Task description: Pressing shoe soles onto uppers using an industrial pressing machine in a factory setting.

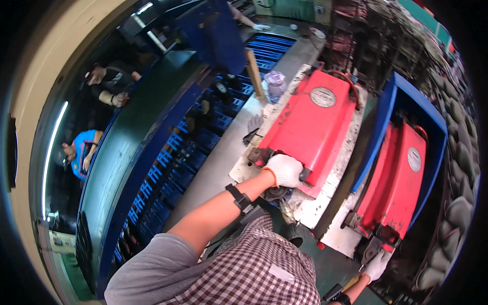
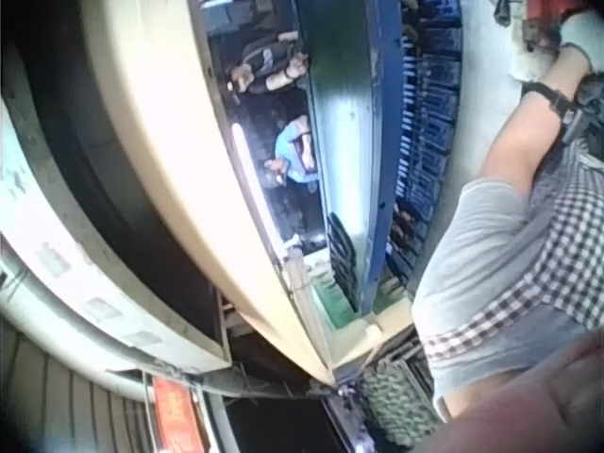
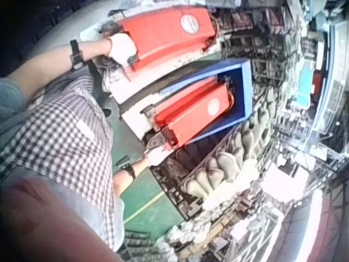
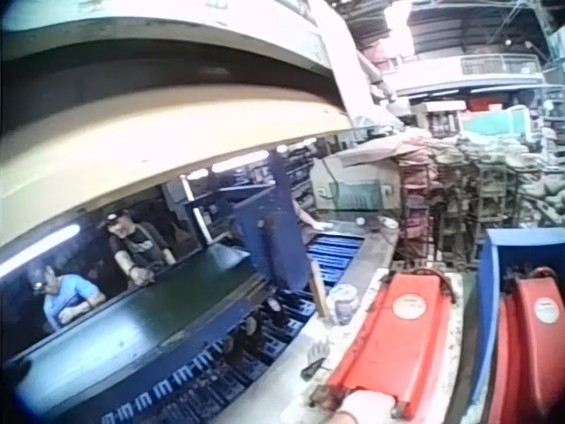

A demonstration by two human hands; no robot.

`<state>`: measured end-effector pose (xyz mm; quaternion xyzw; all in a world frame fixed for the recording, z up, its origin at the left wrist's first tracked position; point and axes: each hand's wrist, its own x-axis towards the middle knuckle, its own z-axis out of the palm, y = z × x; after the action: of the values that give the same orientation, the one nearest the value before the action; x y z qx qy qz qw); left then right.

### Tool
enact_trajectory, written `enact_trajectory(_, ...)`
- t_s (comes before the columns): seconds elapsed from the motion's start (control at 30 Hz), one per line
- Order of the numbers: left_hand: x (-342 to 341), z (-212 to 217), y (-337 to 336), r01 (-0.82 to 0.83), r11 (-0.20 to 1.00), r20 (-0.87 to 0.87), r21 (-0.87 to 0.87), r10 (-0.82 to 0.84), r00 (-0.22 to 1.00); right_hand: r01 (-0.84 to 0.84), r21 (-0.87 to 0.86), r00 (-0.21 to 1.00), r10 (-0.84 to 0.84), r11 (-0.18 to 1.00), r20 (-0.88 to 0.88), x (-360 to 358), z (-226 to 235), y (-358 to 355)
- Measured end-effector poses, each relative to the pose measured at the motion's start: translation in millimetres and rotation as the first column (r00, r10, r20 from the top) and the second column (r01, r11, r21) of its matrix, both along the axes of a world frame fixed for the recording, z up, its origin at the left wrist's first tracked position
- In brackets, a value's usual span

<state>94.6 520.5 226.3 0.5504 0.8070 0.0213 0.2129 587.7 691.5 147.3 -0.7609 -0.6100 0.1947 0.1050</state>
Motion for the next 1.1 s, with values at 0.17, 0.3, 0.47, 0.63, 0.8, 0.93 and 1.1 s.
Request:
enact_trajectory(0.17, 2.4, -2.1, 2.5, 0.008, 1.0, -0.001, -0.005, -0.008, 1.0, 0.019, 0.095, 0.998, -0.013, 0.995, -0.064, 9.7, -10.6, -0.2)
enact_trajectory(0.3, 2.0, -0.5, -0.7, -0.002, 1.0, -0.012, -0.004, 0.002, 1.0, -0.037, 0.058, 0.999, 0.038, 0.998, -0.023, 24.8, -29.5, 16.1)
enact_trajectory(0.47, 0.9, -0.9, 1.9, 0.005, 1.0, -0.007, -0.013, -0.005, 1.0, -0.015, 0.048, 0.994, 0.02, 0.999, -0.105, 32.3, -36.8, 20.1)
enact_trajectory(0.63, -1.8, -9.2, 1.9, 0.022, 1.0, -0.014, 0.011, -0.021, 1.0, -0.001, 0.096, 0.994, 0.011, 0.995, -0.107, 22.4, -29.8, 14.9)
enact_trajectory(0.8, 0.0, -7.1, 1.3, 0.016, 1.0, 0.002, -0.003, -0.016, 1.0, -0.055, 0.049, 0.994, 0.059, 0.997, -0.094, 30.8, -32.2, 18.7)
enact_trajectory(0.93, -1.5, -10.1, 1.6, 0.023, 0.999, 0.0, 0.03, -0.023, 1.0, -0.076, 0.078, 0.991, 0.084, 0.994, -0.106, 37.4, -42.0, 22.3)
enact_trajectory(1.1, -1.1, -6.8, 1.3, 0.019, 1.0, 0.003, 0.016, -0.02, 1.0, -0.076, 0.122, 0.98, 0.097, 0.99, -0.173, 28.8, -38.5, 16.1)
